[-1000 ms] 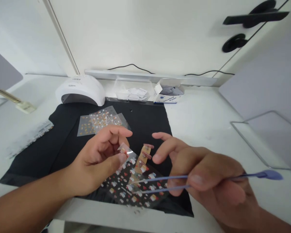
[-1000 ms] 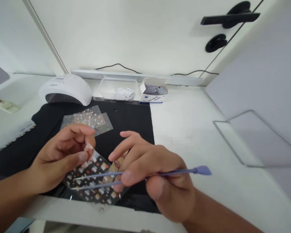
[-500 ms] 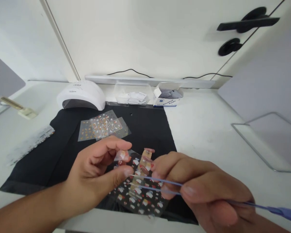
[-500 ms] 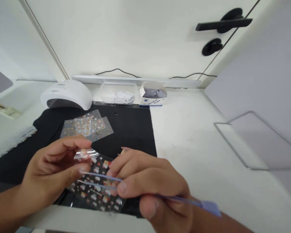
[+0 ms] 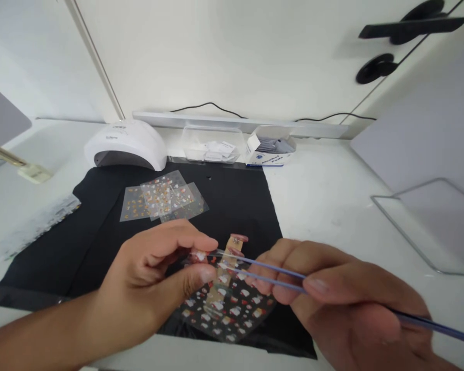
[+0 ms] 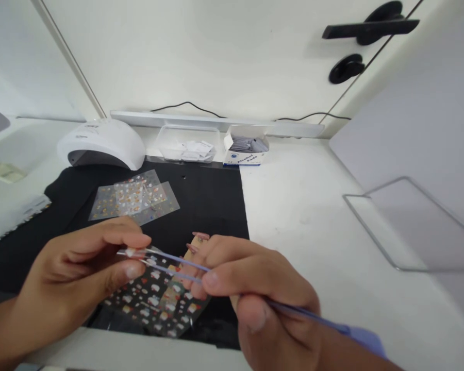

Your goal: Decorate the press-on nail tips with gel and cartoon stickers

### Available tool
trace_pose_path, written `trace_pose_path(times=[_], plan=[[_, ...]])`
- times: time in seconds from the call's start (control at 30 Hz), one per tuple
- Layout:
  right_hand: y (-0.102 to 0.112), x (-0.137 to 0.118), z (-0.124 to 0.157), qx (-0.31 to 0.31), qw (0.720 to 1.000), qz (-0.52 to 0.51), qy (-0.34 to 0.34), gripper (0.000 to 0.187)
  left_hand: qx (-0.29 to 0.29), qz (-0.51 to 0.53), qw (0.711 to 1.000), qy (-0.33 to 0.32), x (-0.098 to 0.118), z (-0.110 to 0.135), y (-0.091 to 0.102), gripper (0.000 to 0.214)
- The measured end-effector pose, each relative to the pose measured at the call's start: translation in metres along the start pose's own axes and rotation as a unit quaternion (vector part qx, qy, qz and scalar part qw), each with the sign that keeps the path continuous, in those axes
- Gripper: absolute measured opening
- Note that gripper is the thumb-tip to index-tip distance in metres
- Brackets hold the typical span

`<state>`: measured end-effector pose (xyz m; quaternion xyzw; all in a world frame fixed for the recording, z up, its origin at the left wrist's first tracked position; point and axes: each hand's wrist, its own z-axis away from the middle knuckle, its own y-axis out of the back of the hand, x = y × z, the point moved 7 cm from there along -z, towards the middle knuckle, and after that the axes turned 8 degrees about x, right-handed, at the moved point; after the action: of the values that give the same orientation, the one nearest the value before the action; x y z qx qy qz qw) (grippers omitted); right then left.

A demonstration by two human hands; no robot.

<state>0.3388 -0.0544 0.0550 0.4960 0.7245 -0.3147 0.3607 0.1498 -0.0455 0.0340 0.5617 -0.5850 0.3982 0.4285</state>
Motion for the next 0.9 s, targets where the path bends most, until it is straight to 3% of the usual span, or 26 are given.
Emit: trace_pose_path(times=[0.2,0.57,0.9], plan=[[0.004,0.002,0.002,0.029,0.999,-0.016,-0.027,0.028,-0.025,-0.01,1.0,-0.009,0.003,-0.001,-0.001,0.025],[0.001,0.004,0.001,0.017,0.998,-0.025,-0.055,0.028,-0.086,-0.066,0.987,-0.123,0.013,0.006,-0.003,0.025],[-0.002,0.003,-0.002,0.006,0.999,-0.033,-0.025,0.028,-0.101,-0.07,0.983,-0.139,0.017,0.004,-0.005,0.021]])
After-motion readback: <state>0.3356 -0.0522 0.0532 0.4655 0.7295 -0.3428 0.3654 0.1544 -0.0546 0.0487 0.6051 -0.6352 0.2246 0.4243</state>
